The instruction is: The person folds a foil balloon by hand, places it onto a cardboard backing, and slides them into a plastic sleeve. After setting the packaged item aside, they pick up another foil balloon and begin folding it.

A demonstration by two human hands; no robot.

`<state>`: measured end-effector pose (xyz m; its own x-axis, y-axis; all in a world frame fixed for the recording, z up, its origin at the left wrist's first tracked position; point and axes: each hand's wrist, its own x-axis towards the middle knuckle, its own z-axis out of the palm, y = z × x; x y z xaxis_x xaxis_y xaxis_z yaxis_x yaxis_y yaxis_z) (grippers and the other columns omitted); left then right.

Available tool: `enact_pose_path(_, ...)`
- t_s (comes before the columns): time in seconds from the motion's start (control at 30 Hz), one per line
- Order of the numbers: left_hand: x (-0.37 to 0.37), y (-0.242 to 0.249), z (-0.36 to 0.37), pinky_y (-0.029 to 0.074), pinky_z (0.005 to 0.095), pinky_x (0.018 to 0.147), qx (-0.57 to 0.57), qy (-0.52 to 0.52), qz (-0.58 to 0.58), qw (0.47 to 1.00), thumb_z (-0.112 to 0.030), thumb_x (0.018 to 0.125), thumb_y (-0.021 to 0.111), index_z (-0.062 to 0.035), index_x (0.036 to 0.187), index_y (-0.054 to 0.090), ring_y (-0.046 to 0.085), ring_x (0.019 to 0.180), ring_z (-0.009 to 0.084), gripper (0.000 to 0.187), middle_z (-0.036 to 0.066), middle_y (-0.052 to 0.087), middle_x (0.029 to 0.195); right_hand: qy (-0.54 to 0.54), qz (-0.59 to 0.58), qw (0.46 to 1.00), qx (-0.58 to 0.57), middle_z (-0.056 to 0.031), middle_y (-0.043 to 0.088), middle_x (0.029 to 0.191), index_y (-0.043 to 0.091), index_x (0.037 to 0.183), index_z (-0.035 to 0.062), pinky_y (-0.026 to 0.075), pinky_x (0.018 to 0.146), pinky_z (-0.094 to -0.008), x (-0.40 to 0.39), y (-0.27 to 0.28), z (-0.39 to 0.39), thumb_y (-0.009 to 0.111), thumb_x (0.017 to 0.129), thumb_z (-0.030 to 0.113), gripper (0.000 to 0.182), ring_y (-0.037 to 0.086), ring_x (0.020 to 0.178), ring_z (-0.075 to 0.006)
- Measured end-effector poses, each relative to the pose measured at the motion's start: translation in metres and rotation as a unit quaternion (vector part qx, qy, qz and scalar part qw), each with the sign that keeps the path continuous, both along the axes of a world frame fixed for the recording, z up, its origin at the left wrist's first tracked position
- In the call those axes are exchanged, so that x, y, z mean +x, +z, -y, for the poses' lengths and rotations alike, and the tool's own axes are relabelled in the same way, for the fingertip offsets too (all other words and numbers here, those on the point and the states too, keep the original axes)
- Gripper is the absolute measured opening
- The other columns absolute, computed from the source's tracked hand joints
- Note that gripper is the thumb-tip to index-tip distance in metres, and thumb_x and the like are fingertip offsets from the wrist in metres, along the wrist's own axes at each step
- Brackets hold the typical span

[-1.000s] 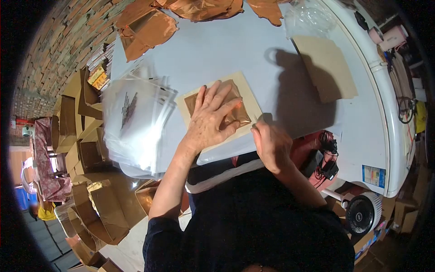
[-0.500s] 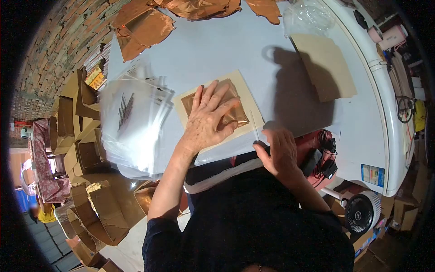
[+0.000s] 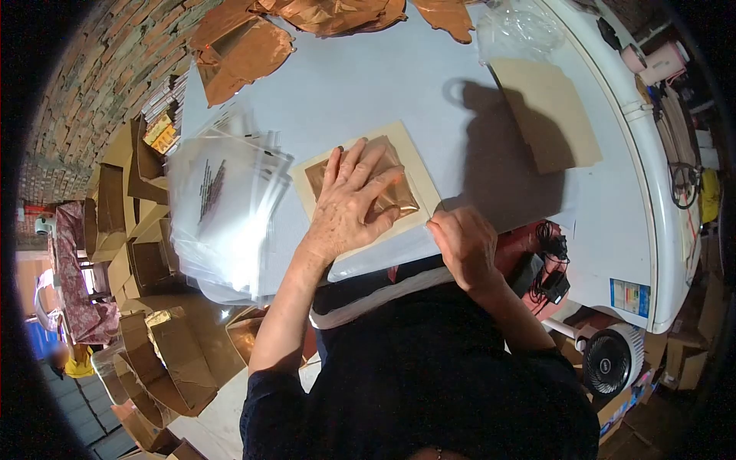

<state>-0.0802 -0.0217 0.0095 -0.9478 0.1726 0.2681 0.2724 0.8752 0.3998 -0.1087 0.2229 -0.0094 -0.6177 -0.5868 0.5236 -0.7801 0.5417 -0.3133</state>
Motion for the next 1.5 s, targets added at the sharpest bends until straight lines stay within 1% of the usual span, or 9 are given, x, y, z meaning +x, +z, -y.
enact_pose_path(0.27, 0.0, 0.0, 0.001, 0.013, 0.0567, 0.129, -0.01, -0.002, 0.004, 1.0, -0.045, 0.084, 0.076, -0.0199, 0.139, 0.065, 0.027, 0.155, 0.0343, 0.061, 0.013, 0.045, 0.159, 0.007, 0.023, 0.999, 0.028, -0.0048, 0.055, 0.088, 0.067, 0.108, 0.0072, 0.054, 0.063, -0.0352, -0.013, 0.006, 0.011, 0.079, 0.083, 0.011, 0.029, 0.063, 0.077, -0.0229)
enact_pose_path(0.53, 0.0, -0.004, 0.001, 0.012, 0.0584, 0.128, 0.002, -0.001, 0.009, 1.0, -0.045, 0.084, 0.074, -0.0239, 0.143, 0.062, 0.027, 0.155, 0.0353, 0.063, 0.012, 0.043, 0.16, 0.011, 0.022, 1.0, 0.018, -0.005, 0.054, 0.083, 0.069, 0.106, 0.0062, 0.053, 0.059, -0.0335, -0.015, 0.009, 0.017, 0.075, 0.085, 0.008, 0.023, 0.062, 0.074, -0.0193)
enact_pose_path(0.57, 0.0, -0.004, 0.001, 0.013, 0.0591, 0.128, 0.01, -0.003, -0.002, 1.0, -0.041, 0.083, 0.075, -0.0251, 0.142, 0.063, 0.028, 0.154, 0.0361, 0.062, 0.012, 0.044, 0.159, 0.012, 0.018, 1.0, 0.01, -0.0051, 0.054, 0.083, 0.069, 0.106, 0.006, 0.053, 0.059, -0.0336, -0.016, 0.009, 0.018, 0.074, 0.084, 0.007, 0.023, 0.062, 0.074, -0.0192)
enact_pose_path(0.63, 0.0, -0.004, 0.0, 0.015, 0.0605, 0.127, 0.024, -0.007, -0.024, 0.999, -0.033, 0.08, 0.077, -0.0275, 0.14, 0.065, 0.03, 0.152, 0.0378, 0.061, 0.013, 0.045, 0.156, 0.019, 0.019, 0.999, 0.024, -0.0051, 0.054, 0.083, 0.069, 0.106, 0.0066, 0.053, 0.059, -0.0341, -0.015, 0.011, 0.017, 0.074, 0.083, 0.006, 0.023, 0.062, 0.074, -0.02)
enact_pose_path(0.83, 0.002, -0.007, -0.002, 0.012, 0.062, 0.127, -0.01, -0.015, -0.014, 1.0, -0.033, 0.084, 0.073, -0.036, 0.143, 0.062, 0.025, 0.154, 0.0375, 0.06, 0.012, 0.041, 0.159, 0.006, 0.031, 0.999, -0.005, -0.0052, 0.054, 0.083, 0.068, 0.1, 0.0089, 0.054, 0.059, -0.0359, -0.017, 0.003, 0.021, 0.071, 0.083, 0.005, 0.018, 0.064, 0.074, -0.0227)
enact_pose_path(1.03, 0.003, -0.003, -0.005, 0.01, 0.0623, 0.127, -0.038, -0.011, -0.011, 0.999, -0.034, 0.085, 0.069, -0.0352, 0.143, 0.061, 0.025, 0.154, 0.0392, 0.058, 0.013, 0.039, 0.16, 0.007, 0.041, 0.999, -0.004, -0.0057, 0.054, 0.085, 0.066, 0.1, 0.0108, 0.055, 0.061, -0.0379, -0.016, 0.008, 0.022, 0.071, 0.084, 0.004, 0.018, 0.066, 0.076, -0.0246)
enact_pose_path(1.13, 0.002, -0.002, -0.004, 0.008, 0.0602, 0.128, -0.053, -0.012, -0.005, 0.999, -0.036, 0.09, 0.06, -0.0345, 0.145, 0.059, 0.023, 0.155, 0.0388, 0.056, 0.016, 0.038, 0.161, 0.022, 0.076, 0.997, -0.006, -0.0069, 0.055, 0.088, 0.065, 0.101, 0.0115, 0.056, 0.064, -0.0399, -0.016, 0.01, 0.018, 0.07, 0.084, 0.005, 0.019, 0.067, 0.078, -0.0269)
enact_pose_path(1.27, 0.0, -0.002, -0.001, 0.012, 0.062, 0.127, -0.072, -0.022, -0.026, 0.997, -0.035, 0.089, 0.059, -0.0329, 0.143, 0.061, 0.028, 0.153, 0.0402, 0.053, 0.016, 0.039, 0.16, 0.053, 0.105, 0.993, -0.025, -0.0094, 0.058, 0.095, 0.064, 0.105, 0.0117, 0.056, 0.067, -0.0432, -0.01, 0.012, 0.007, 0.069, 0.082, 0.003, 0.024, 0.067, 0.079, -0.0305)
enact_pose_path(1.5, -0.024, -0.001, 0.018, 0.014, 0.0615, 0.127, -0.114, -0.042, -0.025, 0.992, -0.036, 0.093, 0.054, -0.0333, 0.143, 0.059, 0.027, 0.153, 0.0391, 0.051, 0.014, 0.038, 0.161, 0.021, 0.01, 1.0, 0.001, -0.0104, 0.06, 0.1, 0.065, 0.112, 0.0088, 0.055, 0.071, -0.0446, -0.015, 0.006, -0.017, 0.069, 0.077, 0.001, 0.036, 0.065, 0.089, -0.0316)
